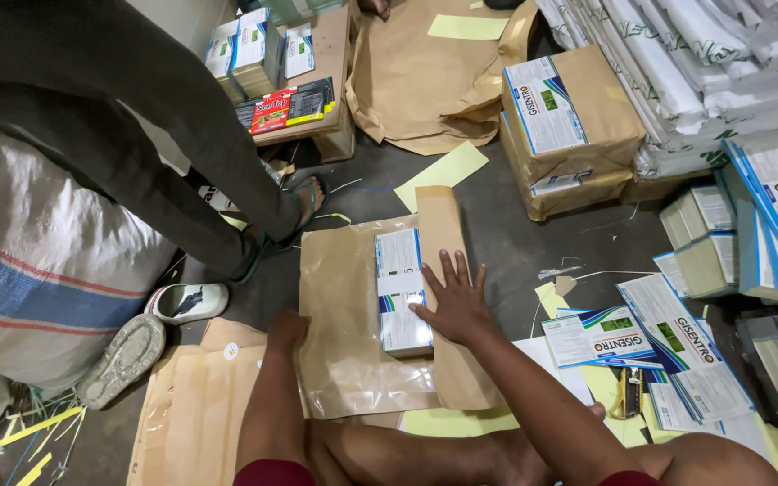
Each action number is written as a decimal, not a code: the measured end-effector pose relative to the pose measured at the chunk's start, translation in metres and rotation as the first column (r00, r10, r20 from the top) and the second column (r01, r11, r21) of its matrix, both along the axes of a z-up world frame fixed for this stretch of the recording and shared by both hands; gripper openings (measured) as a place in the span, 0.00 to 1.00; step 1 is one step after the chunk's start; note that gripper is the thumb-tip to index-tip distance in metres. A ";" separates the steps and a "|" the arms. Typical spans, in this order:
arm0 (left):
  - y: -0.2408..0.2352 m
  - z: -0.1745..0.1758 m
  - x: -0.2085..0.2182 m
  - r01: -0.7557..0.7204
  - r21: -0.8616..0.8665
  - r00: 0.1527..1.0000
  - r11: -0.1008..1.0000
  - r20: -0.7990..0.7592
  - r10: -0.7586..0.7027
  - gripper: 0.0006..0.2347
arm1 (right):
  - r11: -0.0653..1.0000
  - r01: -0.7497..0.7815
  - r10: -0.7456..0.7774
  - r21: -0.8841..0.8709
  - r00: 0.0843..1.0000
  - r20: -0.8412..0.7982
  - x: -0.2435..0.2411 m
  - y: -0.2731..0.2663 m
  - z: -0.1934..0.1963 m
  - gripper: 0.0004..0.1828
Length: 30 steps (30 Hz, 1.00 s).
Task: Packaging and taping printed boxes and paper products on the floor of a print shop.
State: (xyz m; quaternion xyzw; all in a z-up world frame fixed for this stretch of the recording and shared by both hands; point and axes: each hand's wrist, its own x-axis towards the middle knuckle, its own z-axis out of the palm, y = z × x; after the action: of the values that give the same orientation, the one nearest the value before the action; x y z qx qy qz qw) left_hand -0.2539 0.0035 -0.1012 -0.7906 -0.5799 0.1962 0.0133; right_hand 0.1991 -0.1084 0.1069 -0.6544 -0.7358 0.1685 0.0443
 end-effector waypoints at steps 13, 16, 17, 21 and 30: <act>-0.034 0.158 0.096 -0.259 -0.252 0.462 0.932 0.816 0.349 0.16 | 0.999 0.023 -0.023 0.029 1.000 0.003 -0.009 -0.010 -0.030 0.50; 0.020 0.145 0.148 -0.057 -0.079 0.575 0.995 0.813 0.097 0.15 | 0.996 0.030 -0.040 0.081 0.992 0.122 0.007 0.016 -0.057 0.51; 0.034 0.147 0.168 -0.051 -0.056 0.625 0.997 0.777 0.075 0.15 | 0.853 0.023 -0.045 0.522 0.999 0.031 0.012 0.032 -0.076 0.51; 0.040 0.075 0.232 0.088 0.129 0.840 0.988 0.524 -0.144 0.12 | 0.905 0.020 0.014 0.426 0.997 -0.077 0.003 0.016 -0.077 0.50; -0.059 0.186 0.352 -0.330 0.016 0.749 0.944 0.613 0.252 0.13 | 0.998 -0.056 0.057 -0.016 0.998 0.010 0.013 0.003 -0.013 0.50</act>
State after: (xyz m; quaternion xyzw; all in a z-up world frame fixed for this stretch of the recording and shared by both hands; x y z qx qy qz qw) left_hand 0.0980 -0.0555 0.0846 -0.7089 -0.6807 -0.1023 -0.1538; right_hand 0.2124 -0.1058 0.0943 -0.6346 -0.7528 0.1720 0.0304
